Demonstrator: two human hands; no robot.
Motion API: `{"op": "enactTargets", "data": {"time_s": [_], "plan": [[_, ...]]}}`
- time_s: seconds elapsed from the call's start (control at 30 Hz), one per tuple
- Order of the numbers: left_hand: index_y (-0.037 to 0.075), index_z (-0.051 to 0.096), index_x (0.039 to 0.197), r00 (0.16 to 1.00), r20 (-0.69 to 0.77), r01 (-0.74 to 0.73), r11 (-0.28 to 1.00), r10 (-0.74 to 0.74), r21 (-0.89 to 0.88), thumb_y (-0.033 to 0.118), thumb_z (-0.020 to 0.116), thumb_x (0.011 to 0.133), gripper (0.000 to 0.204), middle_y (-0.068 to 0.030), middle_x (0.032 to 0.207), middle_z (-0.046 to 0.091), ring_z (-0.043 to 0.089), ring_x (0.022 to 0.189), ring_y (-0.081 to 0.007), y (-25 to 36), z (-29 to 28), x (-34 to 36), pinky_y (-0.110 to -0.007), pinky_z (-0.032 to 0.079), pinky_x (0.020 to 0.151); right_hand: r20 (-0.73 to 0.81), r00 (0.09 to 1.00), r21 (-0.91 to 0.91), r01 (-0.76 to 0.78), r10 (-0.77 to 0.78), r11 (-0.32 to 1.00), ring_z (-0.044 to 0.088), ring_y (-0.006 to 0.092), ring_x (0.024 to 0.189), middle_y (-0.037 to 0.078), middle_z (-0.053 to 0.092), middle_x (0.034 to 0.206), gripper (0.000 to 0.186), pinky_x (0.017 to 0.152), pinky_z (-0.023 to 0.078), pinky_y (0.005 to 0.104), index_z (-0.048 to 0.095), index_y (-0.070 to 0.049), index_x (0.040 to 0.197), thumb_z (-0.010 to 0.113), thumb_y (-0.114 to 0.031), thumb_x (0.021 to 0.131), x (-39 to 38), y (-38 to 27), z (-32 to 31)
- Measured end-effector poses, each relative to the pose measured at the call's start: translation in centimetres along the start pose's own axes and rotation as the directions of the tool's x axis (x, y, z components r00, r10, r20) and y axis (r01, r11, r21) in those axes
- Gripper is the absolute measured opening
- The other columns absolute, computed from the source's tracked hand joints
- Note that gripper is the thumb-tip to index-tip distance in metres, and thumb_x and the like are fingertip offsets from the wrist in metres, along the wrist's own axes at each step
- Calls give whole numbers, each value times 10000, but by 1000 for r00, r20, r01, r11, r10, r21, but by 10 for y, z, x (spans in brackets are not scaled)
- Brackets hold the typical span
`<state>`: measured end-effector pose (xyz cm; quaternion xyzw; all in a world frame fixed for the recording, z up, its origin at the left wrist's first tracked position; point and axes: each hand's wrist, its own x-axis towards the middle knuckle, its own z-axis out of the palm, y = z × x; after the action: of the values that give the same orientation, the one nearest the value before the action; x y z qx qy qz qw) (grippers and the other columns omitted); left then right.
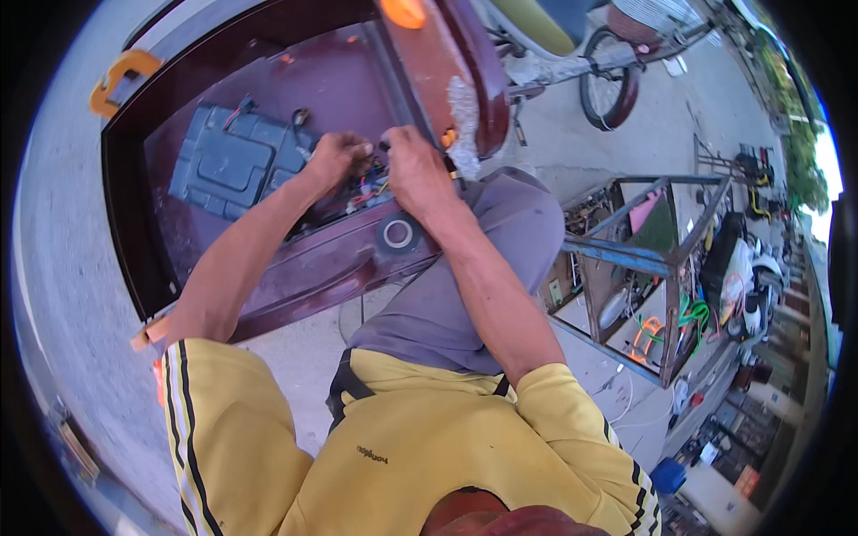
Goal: The person works on the wiring inside the storage compartment of a motorized tricycle. They use electrical tape to insulate wire connections and a wire stripper to prepare the wires. The task involves careful manipulation of small components within a confined space.
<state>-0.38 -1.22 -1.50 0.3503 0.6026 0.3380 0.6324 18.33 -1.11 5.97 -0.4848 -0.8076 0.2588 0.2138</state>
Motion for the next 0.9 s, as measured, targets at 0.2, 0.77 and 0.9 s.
{"op": "enactTargets", "data": {"time_s": [0.2, 0.77, 0.9], "plan": [[32, 620, 952, 998, 22, -49, 994, 51, -94, 155, 660, 974, 132, -1, 822, 611, 536, 675, -95, -31, -5, 19, -261, 429, 583, -58, 987, 27, 153, -151, 988, 662, 372, 968, 168, 566, 1147, 305, 786, 567, 437, 580, 3, 1065, 672, -15, 775, -39, -34, -68], [67, 615, 889, 997, -22, -71, 984, 76, 166, 210, 683, 974, 180, 17, 718, 550, 479, 596, -99, -38, -42, 41, -267, 381, 538, -832, 493, -154, -646, 255, 748, 682, 349, 869, 153, 652, 1072, 214, 755, 542, 430, 633, -39, 1123, 667, -47, 912, -334, 71, -361], [64, 593, 801, 996, -13, -82, 961, 88, 264, 208, 663, 977, 238, 22, 706, 531, 461, 613, -103, -21, -15, 22, -297, 382, 551, -881, 387, -116, -736, 274, 667, 672, 378, 904, 153, 658, 1079, 196, 770, 532, 446, 645, -44, 1117, 652, -99, 929, -385, 95, -393]]}}
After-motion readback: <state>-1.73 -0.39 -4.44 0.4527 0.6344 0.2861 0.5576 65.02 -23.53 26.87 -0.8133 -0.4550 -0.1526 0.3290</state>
